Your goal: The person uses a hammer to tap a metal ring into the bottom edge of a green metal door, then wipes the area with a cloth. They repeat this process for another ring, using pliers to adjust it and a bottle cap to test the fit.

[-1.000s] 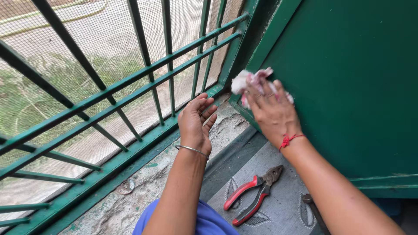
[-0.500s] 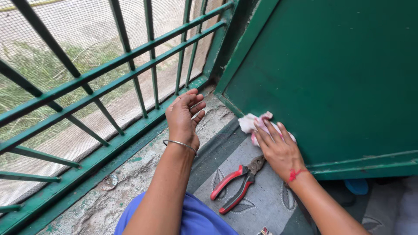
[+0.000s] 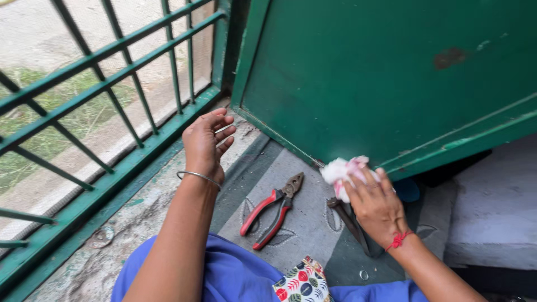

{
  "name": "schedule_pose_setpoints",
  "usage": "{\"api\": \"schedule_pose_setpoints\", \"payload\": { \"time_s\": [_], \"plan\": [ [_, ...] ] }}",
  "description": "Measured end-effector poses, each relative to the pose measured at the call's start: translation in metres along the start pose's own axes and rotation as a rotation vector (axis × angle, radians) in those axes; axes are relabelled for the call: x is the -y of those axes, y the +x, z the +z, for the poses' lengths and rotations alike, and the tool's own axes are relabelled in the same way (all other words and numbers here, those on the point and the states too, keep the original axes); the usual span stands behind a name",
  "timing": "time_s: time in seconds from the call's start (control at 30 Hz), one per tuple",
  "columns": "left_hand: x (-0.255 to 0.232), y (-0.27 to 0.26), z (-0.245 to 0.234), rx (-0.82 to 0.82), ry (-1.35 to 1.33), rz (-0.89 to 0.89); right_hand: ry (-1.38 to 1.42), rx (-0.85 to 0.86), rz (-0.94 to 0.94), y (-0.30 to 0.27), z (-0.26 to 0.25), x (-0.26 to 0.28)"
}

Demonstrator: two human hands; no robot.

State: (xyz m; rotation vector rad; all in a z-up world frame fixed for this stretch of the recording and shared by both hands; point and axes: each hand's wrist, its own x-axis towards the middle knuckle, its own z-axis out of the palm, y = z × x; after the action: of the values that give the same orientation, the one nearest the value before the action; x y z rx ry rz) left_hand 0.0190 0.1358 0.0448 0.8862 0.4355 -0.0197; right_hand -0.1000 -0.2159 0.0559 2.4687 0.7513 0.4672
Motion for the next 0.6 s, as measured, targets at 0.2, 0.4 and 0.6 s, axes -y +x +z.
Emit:
{"api": "schedule_pose_setpoints", "payload": {
  "time_s": [0.2, 0.4, 0.6],
  "plan": [
    [0.004, 0.001, 0.008, 0.056, 0.057, 0.0, -0.066, -0.383, 0.346, 0.006, -0.047, -0.036],
    [0.012, 0.005, 0.01, 0.091, 0.122, -0.019, -0.113, -0.27, 0.283, 0.026, -0.016, -0.051],
    [0.017, 0.019, 0.003, 0.062, 0.143, 0.013, -0.155, -0.179, 0.108, 0.035, 0.026, -0.028]
  ]
}}
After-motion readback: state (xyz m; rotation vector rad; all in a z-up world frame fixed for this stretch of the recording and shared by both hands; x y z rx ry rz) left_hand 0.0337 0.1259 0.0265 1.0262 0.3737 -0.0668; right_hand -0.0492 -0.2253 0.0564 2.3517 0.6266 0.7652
